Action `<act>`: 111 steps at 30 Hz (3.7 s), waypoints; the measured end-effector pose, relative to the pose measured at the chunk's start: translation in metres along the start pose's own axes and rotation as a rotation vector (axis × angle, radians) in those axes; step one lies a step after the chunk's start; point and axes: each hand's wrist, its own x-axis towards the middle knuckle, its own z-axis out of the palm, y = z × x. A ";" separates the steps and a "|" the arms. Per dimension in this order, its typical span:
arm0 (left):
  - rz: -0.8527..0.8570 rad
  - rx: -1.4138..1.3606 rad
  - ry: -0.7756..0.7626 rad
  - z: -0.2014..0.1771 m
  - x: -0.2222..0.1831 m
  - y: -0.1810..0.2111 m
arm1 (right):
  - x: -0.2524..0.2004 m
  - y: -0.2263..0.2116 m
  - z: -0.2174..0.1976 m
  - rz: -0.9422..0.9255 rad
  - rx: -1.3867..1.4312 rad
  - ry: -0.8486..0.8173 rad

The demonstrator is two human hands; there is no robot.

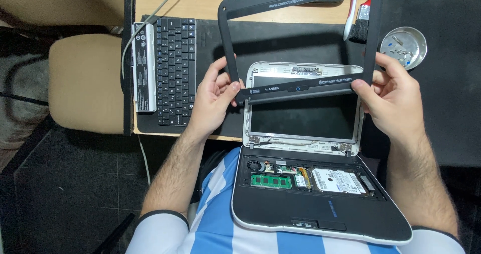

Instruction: Removing the screen bezel from a laptop using a screwdriver and manual prying.

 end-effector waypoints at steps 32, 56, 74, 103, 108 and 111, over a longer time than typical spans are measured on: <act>0.408 0.848 0.279 -0.014 0.069 -0.040 | 0.075 -0.005 0.025 -0.182 -0.417 0.112; 0.194 1.085 0.116 0.022 -0.032 -0.003 | -0.029 0.002 -0.043 0.295 -0.987 0.147; 0.053 0.381 -0.027 0.047 -0.059 -0.016 | -0.072 0.027 -0.015 0.041 -0.022 0.108; 0.328 -0.101 0.032 0.042 -0.006 -0.023 | -0.017 0.054 0.024 -0.387 0.326 0.431; 0.235 -0.031 -0.128 0.034 -0.010 -0.009 | -0.006 0.067 0.022 -0.504 0.302 0.443; 0.168 0.015 -0.163 0.032 -0.012 0.006 | -0.002 0.070 0.025 -0.501 0.336 0.481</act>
